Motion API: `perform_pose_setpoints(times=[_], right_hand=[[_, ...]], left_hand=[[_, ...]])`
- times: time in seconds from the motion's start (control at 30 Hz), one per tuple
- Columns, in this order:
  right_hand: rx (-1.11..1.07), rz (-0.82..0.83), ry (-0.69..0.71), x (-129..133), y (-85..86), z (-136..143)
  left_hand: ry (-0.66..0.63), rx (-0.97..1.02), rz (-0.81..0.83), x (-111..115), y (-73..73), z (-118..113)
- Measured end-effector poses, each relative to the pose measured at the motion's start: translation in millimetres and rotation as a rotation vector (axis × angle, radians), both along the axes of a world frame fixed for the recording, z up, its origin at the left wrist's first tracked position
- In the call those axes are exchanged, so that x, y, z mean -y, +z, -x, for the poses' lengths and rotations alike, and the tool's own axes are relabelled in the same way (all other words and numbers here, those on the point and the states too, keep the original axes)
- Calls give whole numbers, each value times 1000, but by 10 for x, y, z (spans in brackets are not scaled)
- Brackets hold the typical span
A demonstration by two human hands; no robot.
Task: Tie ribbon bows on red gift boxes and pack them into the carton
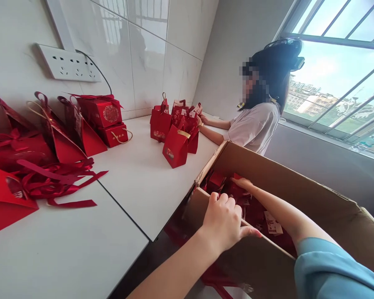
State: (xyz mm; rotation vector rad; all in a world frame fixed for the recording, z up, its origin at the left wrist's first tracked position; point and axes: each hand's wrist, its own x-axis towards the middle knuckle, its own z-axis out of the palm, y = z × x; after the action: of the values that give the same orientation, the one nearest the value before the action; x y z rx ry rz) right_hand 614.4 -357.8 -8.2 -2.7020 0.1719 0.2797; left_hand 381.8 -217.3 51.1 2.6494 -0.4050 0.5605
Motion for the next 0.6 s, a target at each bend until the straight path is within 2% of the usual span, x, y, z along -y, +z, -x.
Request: perform_pose_setpoints(times=[0.13, 0.33, 0.47, 0.6], right_hand=[[-192, 33, -162, -168, -121, -44], [-255, 57, -229, -236, -164, -1], [-226, 21, -176, -240, -82, 67], [-58, -135, 5, -206, 64, 317]], left_hand=[[10, -1, -1, 13, -3, -12], [7, -30, -16, 26, 16, -19], [6, -24, -12, 12, 28, -11], [-6, -24, -3, 6, 17, -12]])
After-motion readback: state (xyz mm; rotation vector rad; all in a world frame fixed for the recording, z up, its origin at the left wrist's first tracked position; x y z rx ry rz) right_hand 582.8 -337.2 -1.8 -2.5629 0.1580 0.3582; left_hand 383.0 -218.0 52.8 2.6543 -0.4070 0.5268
